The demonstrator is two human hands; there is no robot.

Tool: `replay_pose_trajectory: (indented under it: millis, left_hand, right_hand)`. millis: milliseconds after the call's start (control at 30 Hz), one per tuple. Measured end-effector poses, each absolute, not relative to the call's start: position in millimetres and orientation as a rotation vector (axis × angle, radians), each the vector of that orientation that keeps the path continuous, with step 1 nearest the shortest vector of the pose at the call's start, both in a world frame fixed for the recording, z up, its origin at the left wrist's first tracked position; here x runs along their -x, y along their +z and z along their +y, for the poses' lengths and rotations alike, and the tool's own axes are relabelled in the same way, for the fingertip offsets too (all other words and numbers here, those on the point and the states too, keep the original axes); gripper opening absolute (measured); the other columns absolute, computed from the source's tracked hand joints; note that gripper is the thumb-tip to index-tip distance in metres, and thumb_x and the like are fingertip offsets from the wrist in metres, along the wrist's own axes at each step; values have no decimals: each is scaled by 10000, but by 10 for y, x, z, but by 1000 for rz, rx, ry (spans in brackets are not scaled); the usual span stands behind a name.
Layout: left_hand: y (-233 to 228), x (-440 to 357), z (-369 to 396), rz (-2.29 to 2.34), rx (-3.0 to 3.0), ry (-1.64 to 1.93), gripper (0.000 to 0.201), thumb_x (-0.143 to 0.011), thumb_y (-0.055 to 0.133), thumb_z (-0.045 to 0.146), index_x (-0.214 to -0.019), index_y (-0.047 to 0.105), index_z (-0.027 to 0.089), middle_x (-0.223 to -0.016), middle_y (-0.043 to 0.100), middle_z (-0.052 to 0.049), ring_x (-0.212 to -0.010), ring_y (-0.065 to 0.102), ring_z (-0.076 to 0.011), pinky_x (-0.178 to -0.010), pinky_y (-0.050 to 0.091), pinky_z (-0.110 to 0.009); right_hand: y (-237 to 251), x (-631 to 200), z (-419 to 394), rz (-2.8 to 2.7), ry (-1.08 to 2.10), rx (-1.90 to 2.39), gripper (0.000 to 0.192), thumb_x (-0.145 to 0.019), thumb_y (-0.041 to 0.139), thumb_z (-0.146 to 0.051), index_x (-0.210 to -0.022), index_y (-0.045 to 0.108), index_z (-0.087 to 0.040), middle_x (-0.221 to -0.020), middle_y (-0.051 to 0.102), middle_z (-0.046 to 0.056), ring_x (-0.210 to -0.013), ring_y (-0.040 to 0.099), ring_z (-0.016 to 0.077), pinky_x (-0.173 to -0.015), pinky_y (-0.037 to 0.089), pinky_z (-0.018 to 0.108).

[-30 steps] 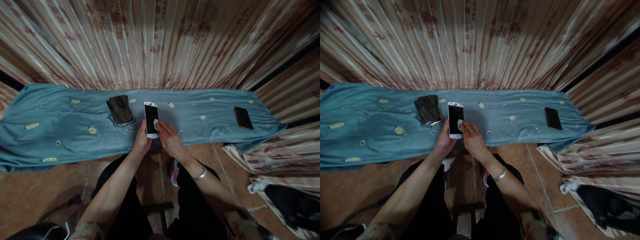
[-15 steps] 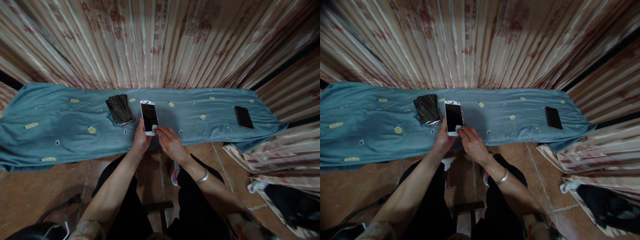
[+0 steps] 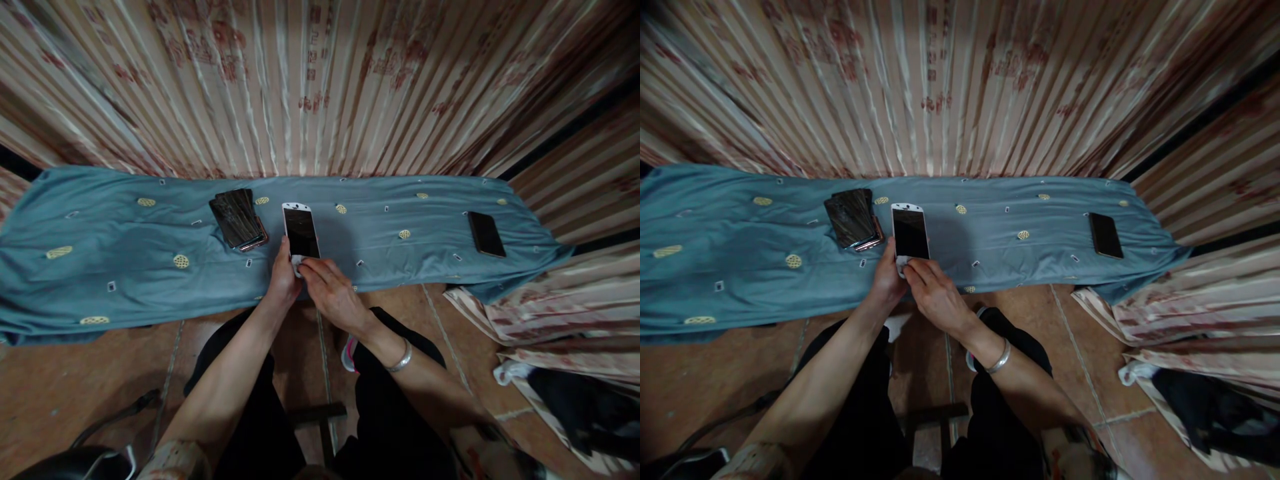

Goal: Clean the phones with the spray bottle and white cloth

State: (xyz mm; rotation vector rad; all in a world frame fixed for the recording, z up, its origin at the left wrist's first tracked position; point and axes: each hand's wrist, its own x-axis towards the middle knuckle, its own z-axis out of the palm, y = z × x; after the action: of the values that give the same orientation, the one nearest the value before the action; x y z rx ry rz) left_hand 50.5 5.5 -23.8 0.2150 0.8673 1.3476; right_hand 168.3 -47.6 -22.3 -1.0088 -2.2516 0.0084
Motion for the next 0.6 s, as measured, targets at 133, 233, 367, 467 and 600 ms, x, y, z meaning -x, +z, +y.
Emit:
replay_pose_trajectory:
  millis: [133,233,367,467,600]
  left_hand:
    - [-188,-509,15,848,-252,1307,433,-1026,435,457,-982,725,138,-865,786,-59,-982,748,-174,-904,561,-270]
    - [-197,-514,2,841,-287,1268,516,-971,477,597,-950,729,148,-848,785,-70,-975,753,-203,-877,580,-290]
    - [-260,-560,-25,839,-354,1272,565,-831,618,712,-911,727,163,-828,774,-67,-976,753,-230,-868,589,-301]
    - [-326,-614,-60,837,-397,1300,574,-814,636,715,-935,727,161,-915,781,-78,-1068,730,-235,-954,565,-315]
    - [-469,-647,-87,900,-464,1365,477,-837,656,652,-939,721,191,-1048,776,-66,-1240,653,-230,-1104,475,-331]
  right_hand:
    - [-216,-1669,-485,-2252,-26,1002,382,-1026,408,-110,-1321,651,-102,-1244,696,150,-1171,616,232,-1059,562,388]
    - [-204,-1673,-484,-2270,-17,1013,392,-1024,408,-107,-1336,645,-107,-1259,689,151,-1179,611,233,-1056,562,382]
    - [-188,-1695,-470,-2282,0,1047,403,-1016,418,-103,-1356,634,-113,-1297,669,161,-1193,605,244,-1063,557,404]
    - [-176,-1712,-450,-2281,-19,1086,392,-1012,434,-109,-1342,644,-117,-1311,658,164,-1199,605,248,-1066,552,399]
    - [-168,-1735,-402,-2265,-43,1144,392,-1008,436,-104,-1334,650,-142,-1334,648,152,-1199,607,247,-1074,546,414]
